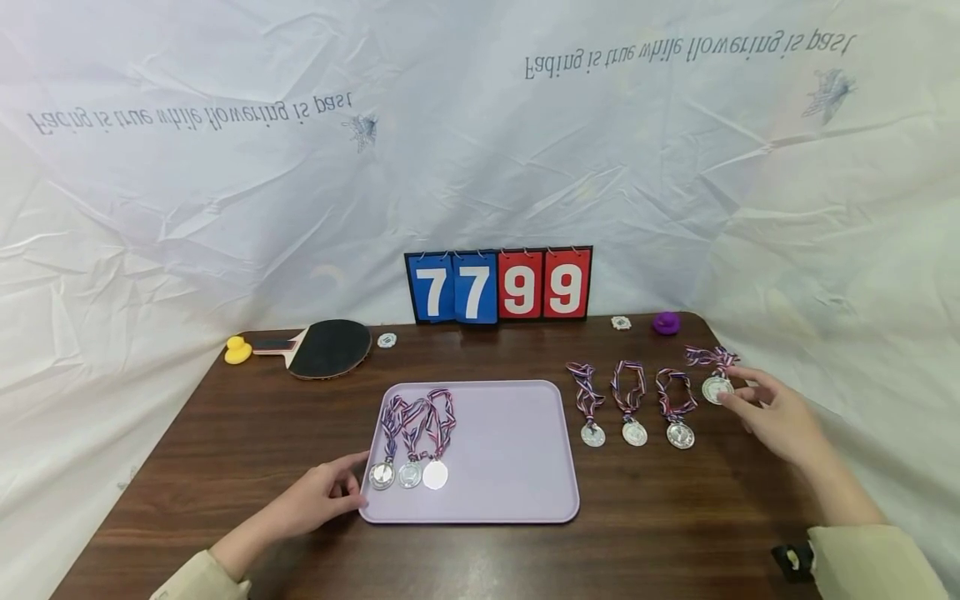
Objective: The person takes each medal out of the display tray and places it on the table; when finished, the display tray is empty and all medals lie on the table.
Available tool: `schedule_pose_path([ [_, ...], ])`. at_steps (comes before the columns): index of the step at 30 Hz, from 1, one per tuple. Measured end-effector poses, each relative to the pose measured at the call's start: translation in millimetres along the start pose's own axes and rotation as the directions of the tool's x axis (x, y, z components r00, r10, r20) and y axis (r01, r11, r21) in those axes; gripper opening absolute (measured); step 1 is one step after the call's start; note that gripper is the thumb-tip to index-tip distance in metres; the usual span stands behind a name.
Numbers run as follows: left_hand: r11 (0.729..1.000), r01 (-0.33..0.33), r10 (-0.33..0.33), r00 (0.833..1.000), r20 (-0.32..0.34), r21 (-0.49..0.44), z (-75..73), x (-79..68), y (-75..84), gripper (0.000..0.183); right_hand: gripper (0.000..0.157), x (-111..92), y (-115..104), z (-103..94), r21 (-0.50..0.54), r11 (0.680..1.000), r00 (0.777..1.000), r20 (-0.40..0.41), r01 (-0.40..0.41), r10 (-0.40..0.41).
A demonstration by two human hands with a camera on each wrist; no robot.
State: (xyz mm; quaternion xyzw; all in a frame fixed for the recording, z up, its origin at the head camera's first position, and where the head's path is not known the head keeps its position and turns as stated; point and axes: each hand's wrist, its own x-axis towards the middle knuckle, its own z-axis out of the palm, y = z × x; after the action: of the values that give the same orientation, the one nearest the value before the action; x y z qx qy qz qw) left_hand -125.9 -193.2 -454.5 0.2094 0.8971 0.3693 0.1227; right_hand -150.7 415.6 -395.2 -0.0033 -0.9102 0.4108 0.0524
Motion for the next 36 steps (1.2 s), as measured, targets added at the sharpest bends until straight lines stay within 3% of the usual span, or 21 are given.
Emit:
schedule_pose_path([
  [10,1.000,0.011,-0.010,1.000,0.006,-0.006,-0.5,-0.6,1.0,0.060,0.056,10.2,28.1,-6.9,-0.035,0.997,0.998,0.028,-0.064,0.065],
  [14,1.000,0.010,-0.010,1.000,0.003,-0.010,-0.2,-1.6,-0.1,0.060,0.058,12.9,34.9,-4.5,-0.079,0.994,0.993,0.083,-0.076,0.082],
  [21,1.000,0.005,-0.005,1.000,0.005,-0.010,-1.4,-0.8,1.1,0.060,0.027,5.2,52.2,-1.4,-0.037,0.995,0.985,0.138,-0.097,0.101],
  [24,1.000,0.000,0.000,1.000,0.005,-0.013,-1.2,-0.1,1.7,0.061,0.026,2.8,59.7,-2.4,-0.043,0.990,0.973,0.184,-0.131,0.136],
  [27,1.000,0.000,0.000,1.000,0.006,-0.014,-1.2,0.4,2.2,0.061,0.031,1.9,64.3,-2.8,-0.075,0.986,0.962,0.222,-0.148,0.161],
  [31,1.000,0.004,-0.004,1.000,0.008,-0.016,-1.9,0.5,2.2,0.060,0.054,0.9,67.0,-0.8,-0.112,0.983,0.948,0.267,-0.148,0.173],
  [36,1.000,0.013,-0.013,1.000,0.009,-0.020,-1.3,-0.1,1.3,0.060,0.055,-0.7,70.0,0.4,-0.122,0.980,0.935,0.302,-0.156,0.186],
])
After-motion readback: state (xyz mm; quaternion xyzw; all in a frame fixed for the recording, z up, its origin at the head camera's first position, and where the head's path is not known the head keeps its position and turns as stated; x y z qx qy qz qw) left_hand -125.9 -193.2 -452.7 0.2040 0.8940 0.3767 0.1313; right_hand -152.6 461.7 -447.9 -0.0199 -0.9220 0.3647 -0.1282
